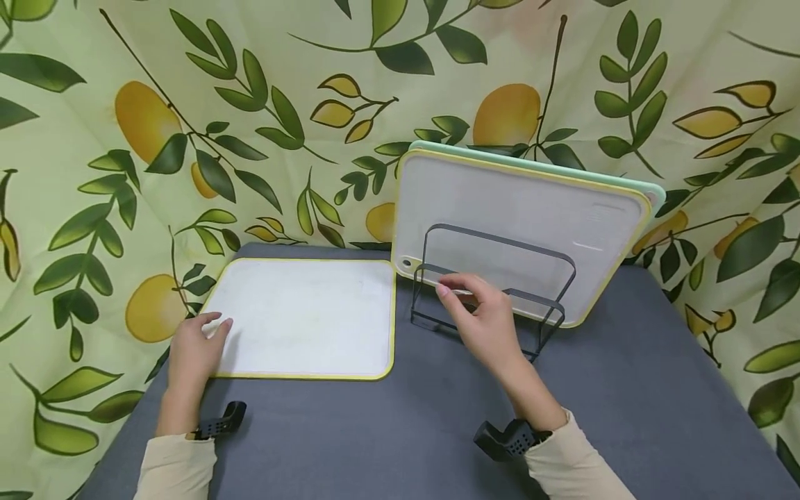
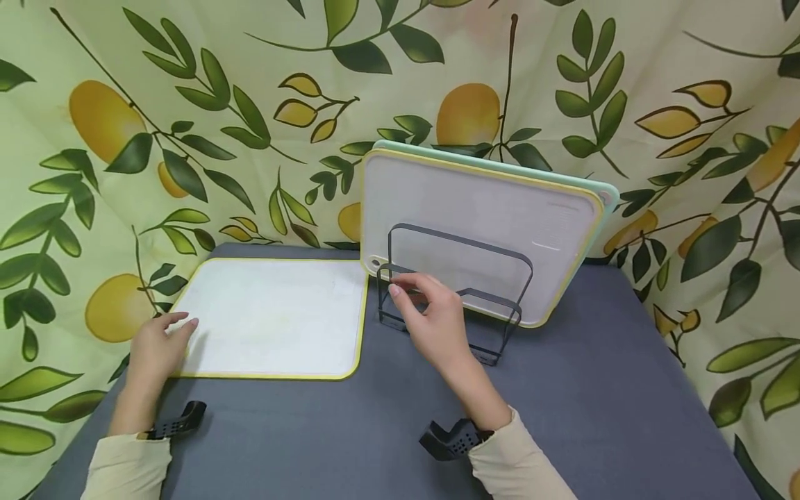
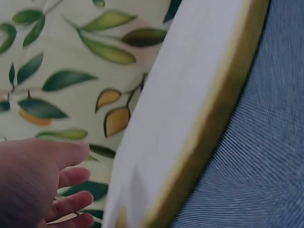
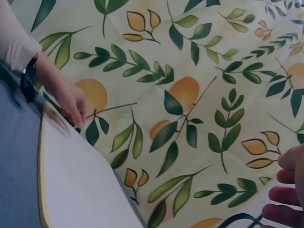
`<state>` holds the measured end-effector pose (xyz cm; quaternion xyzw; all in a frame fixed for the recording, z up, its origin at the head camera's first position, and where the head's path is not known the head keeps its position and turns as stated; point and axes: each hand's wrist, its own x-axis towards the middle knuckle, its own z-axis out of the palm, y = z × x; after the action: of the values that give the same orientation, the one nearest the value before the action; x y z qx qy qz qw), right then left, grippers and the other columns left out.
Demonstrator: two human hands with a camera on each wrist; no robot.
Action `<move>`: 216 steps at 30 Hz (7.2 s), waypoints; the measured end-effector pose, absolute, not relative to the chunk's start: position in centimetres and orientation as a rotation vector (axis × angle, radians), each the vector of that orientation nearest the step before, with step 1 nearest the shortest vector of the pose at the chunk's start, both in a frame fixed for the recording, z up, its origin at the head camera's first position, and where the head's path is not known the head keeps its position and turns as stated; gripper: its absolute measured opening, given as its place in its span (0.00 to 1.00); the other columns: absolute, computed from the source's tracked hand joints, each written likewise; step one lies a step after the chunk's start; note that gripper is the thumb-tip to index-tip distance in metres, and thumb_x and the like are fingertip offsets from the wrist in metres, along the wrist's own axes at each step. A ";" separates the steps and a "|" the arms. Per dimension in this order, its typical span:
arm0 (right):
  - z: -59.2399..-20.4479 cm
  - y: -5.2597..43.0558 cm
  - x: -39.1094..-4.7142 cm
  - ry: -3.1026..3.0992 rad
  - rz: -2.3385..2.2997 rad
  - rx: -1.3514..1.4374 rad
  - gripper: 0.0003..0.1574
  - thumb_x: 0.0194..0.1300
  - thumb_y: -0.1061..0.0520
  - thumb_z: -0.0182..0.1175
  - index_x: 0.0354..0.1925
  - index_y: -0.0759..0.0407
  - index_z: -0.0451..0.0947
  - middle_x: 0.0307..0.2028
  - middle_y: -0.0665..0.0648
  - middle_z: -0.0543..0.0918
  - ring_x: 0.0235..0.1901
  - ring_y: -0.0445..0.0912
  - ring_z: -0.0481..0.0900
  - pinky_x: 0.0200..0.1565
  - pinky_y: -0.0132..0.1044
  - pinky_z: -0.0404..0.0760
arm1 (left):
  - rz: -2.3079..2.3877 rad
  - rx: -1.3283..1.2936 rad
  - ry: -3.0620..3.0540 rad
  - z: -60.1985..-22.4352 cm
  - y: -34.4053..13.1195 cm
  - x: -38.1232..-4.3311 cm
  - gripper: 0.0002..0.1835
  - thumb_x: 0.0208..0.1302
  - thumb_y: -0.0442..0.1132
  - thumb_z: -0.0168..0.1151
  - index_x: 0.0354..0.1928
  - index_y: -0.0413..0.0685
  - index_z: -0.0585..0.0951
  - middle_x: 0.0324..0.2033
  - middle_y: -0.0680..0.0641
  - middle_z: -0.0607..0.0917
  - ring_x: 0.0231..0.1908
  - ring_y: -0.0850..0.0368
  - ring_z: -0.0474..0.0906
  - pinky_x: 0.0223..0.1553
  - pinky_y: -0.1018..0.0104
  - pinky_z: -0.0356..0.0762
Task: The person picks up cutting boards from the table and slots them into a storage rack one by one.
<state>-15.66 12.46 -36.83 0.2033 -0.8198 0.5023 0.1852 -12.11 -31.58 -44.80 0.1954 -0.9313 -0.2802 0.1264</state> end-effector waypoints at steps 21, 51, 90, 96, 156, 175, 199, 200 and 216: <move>-43.5 3.0 -19.8 -2.407 1.523 0.511 0.12 0.66 0.52 0.60 0.44 0.56 0.83 0.41 0.55 0.85 0.44 0.48 0.82 0.44 0.46 0.84 | -0.821 0.723 -2.461 -47.9 -33.3 -12.1 0.19 0.66 0.42 0.57 0.51 0.35 0.80 0.56 0.30 0.75 0.59 0.32 0.67 0.61 0.39 0.61; -49.8 1.0 -18.8 -2.425 1.912 0.017 0.31 0.67 0.54 0.59 0.65 0.62 0.68 0.63 0.64 0.73 0.61 0.52 0.74 0.58 0.41 0.76 | -0.790 0.863 -2.513 -48.0 -33.6 -13.1 0.24 0.67 0.47 0.55 0.57 0.35 0.76 0.56 0.31 0.77 0.56 0.30 0.66 0.57 0.40 0.60; -50.3 1.3 -19.2 -2.475 1.667 0.007 0.26 0.64 0.55 0.61 0.60 0.59 0.76 0.54 0.62 0.81 0.52 0.48 0.81 0.50 0.43 0.81 | -1.350 1.154 -2.307 -46.2 -35.7 -12.6 0.23 0.64 0.41 0.58 0.61 0.42 0.76 0.46 0.48 0.79 0.36 0.66 0.70 0.26 0.80 0.68; -50.3 1.3 -19.2 -2.486 1.661 0.004 0.26 0.64 0.54 0.61 0.60 0.57 0.76 0.55 0.60 0.81 0.54 0.47 0.80 0.52 0.43 0.80 | -1.408 1.070 -2.508 -45.8 -36.8 -12.0 0.33 0.68 0.50 0.51 0.69 0.37 0.64 0.65 0.33 0.66 0.57 0.44 0.66 0.45 0.68 0.69; -49.9 1.8 -19.3 -2.490 2.017 -0.060 0.33 0.66 0.62 0.55 0.68 0.59 0.64 0.58 0.62 0.78 0.56 0.51 0.78 0.53 0.43 0.79 | -1.606 1.184 -2.178 -46.8 -36.8 -12.1 0.38 0.64 0.58 0.57 0.66 0.36 0.67 0.61 0.41 0.70 0.65 0.44 0.61 0.68 0.53 0.59; -49.1 1.6 -19.1 -2.376 2.130 -0.094 0.32 0.63 0.69 0.56 0.65 0.60 0.68 0.58 0.62 0.78 0.56 0.51 0.78 0.53 0.42 0.80 | -1.608 1.289 -2.066 -46.5 -37.4 -11.6 0.39 0.60 0.59 0.61 0.66 0.42 0.69 0.51 0.53 0.74 0.65 0.48 0.62 0.69 0.56 0.59; -47.3 2.5 -19.0 -2.254 2.186 -0.004 0.30 0.61 0.66 0.62 0.62 0.59 0.72 0.57 0.62 0.79 0.50 0.51 0.81 0.47 0.36 0.82 | -1.623 1.249 -1.969 -44.5 -37.3 -11.4 0.38 0.57 0.57 0.65 0.66 0.46 0.69 0.52 0.57 0.74 0.62 0.55 0.65 0.64 0.68 0.64; -47.1 2.5 -18.9 -2.242 2.188 -0.005 0.30 0.60 0.65 0.63 0.62 0.60 0.73 0.57 0.62 0.79 0.50 0.51 0.82 0.46 0.35 0.82 | -1.626 1.245 -1.960 -44.4 -37.3 -11.4 0.38 0.56 0.57 0.65 0.66 0.46 0.70 0.48 0.59 0.74 0.59 0.56 0.67 0.60 0.73 0.66; -44.6 3.0 -18.7 -2.071 2.314 -0.091 0.28 0.56 0.71 0.65 0.57 0.63 0.77 0.53 0.64 0.82 0.48 0.51 0.83 0.43 0.30 0.82 | -1.719 1.176 -1.792 -42.8 -36.8 -11.2 0.37 0.51 0.50 0.72 0.62 0.45 0.73 0.34 0.65 0.76 0.40 0.70 0.72 0.33 0.86 0.67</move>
<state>-18.67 3.02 -44.62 -0.0294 -0.6665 0.7447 0.0175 -11.16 -36.76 -42.77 0.4197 -0.6396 -0.6136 0.1958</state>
